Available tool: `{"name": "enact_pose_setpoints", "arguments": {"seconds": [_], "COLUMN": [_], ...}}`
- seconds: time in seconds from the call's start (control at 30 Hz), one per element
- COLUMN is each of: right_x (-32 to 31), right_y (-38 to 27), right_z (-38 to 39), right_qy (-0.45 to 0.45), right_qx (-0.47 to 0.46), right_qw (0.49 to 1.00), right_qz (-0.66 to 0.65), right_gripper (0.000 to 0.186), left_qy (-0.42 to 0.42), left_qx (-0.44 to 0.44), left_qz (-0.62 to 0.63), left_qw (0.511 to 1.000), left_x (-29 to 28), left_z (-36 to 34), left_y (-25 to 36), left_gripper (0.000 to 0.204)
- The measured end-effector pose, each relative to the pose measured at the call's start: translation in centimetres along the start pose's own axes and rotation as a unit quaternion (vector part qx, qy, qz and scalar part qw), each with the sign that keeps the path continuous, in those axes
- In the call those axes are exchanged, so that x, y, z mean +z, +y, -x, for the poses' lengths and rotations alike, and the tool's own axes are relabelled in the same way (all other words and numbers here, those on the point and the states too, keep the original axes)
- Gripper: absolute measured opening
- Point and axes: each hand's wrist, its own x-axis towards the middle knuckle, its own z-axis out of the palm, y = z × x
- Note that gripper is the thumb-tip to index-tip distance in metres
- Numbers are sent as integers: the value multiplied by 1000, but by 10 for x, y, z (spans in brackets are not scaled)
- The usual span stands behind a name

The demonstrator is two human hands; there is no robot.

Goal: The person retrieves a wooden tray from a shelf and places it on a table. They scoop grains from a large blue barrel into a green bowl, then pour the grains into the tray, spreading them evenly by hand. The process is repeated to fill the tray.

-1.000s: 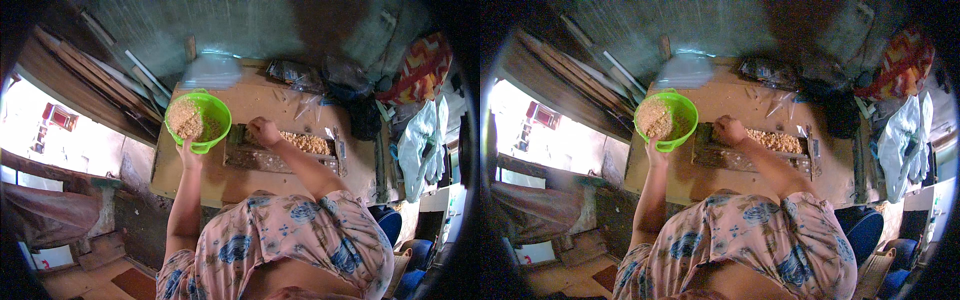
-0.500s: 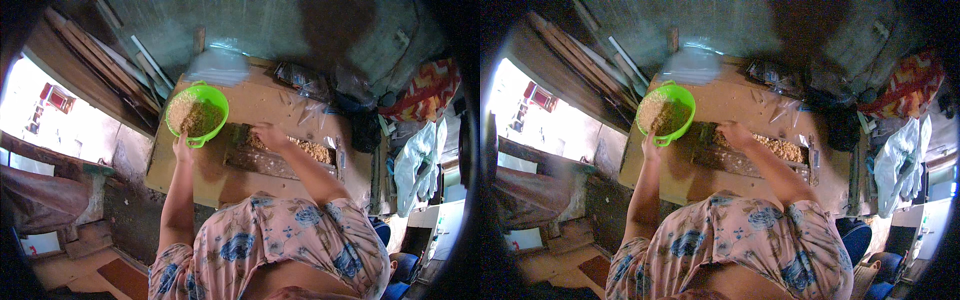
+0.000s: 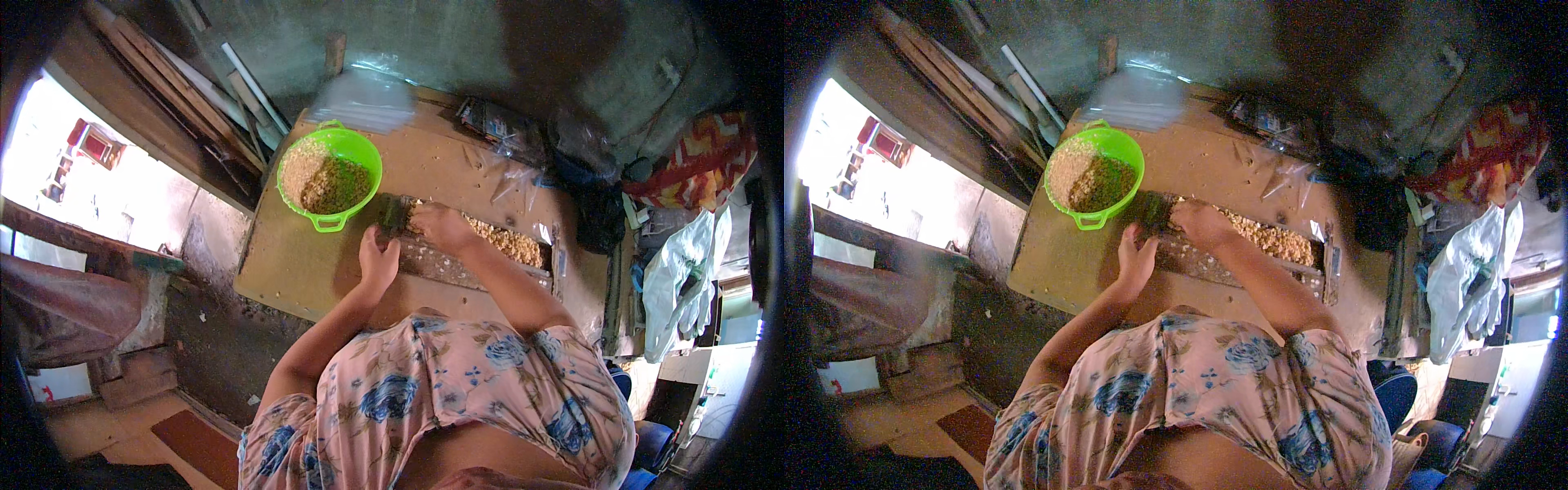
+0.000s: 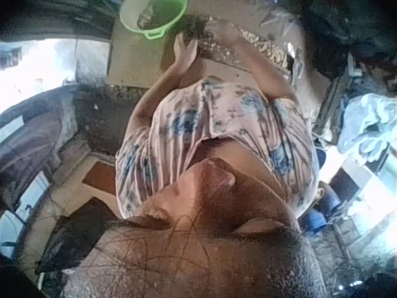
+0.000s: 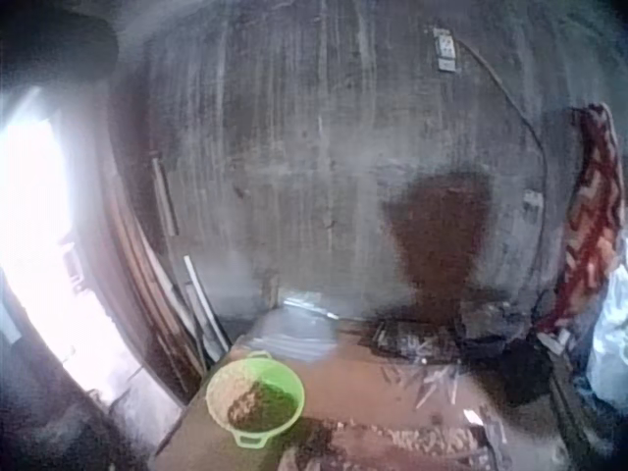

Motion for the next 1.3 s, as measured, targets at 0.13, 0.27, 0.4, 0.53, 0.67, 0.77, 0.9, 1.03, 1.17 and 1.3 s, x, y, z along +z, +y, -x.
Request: {"name": "enact_pose_setpoints", "arguments": {"seconds": [0.13, 0.27, 0.4, 0.53, 0.67, 0.77, 0.9, 1.03, 1.17, 1.3], "right_x": [-1, 2, 6, 4, -10, -22, -38, -26, -14, 6], "right_y": [3, -6, -6, 7, 23, 28, 30, 45, 39, 50], "right_z": [-2, -7, 0, 12, 42, 65, 80, 44, -19, -37], "right_qy": [-104, -76, -14, -42, -41, -18, 29, 3, -62, -91], "right_qx": [14, 41, -27, -34, -40, -19, 30, 60, 65, 44], "right_qw": [994, 996, 996, 995, 996, 998, 999, 998, 996, 994], "right_qz": [44, 0, 79, 81, 62, 64, 29, 32, 20, 30], "right_gripper": [19, 23, 23, 23, 24, 24, 26, 29, 29, 22], "left_qy": [-3, -6, 2, 11, 2, 17, 5, -41, -40, -61], "left_qx": [6, -9, -9, -16, -18, -17, -93, -258, -305, -282], "left_qz": [-46, -52, -61, -63, -14, 83, 182, 377, 396, 385], "left_qw": [999, 999, 998, 998, 1000, 996, 979, 889, 865, 877], "left_x": [10, 12, 11, 11, 17, 24, 29, 37, 45, 56], "left_z": [-24, -34, -33, -33, -35, -30, -3, 11, 6, 3], "left_y": [-2, 1, 13, 16, 2, -22, -37, 10, 13, 6], "left_gripper": [45, 44, 41, 36, 36, 39, 44, 35, 16, 7]}}
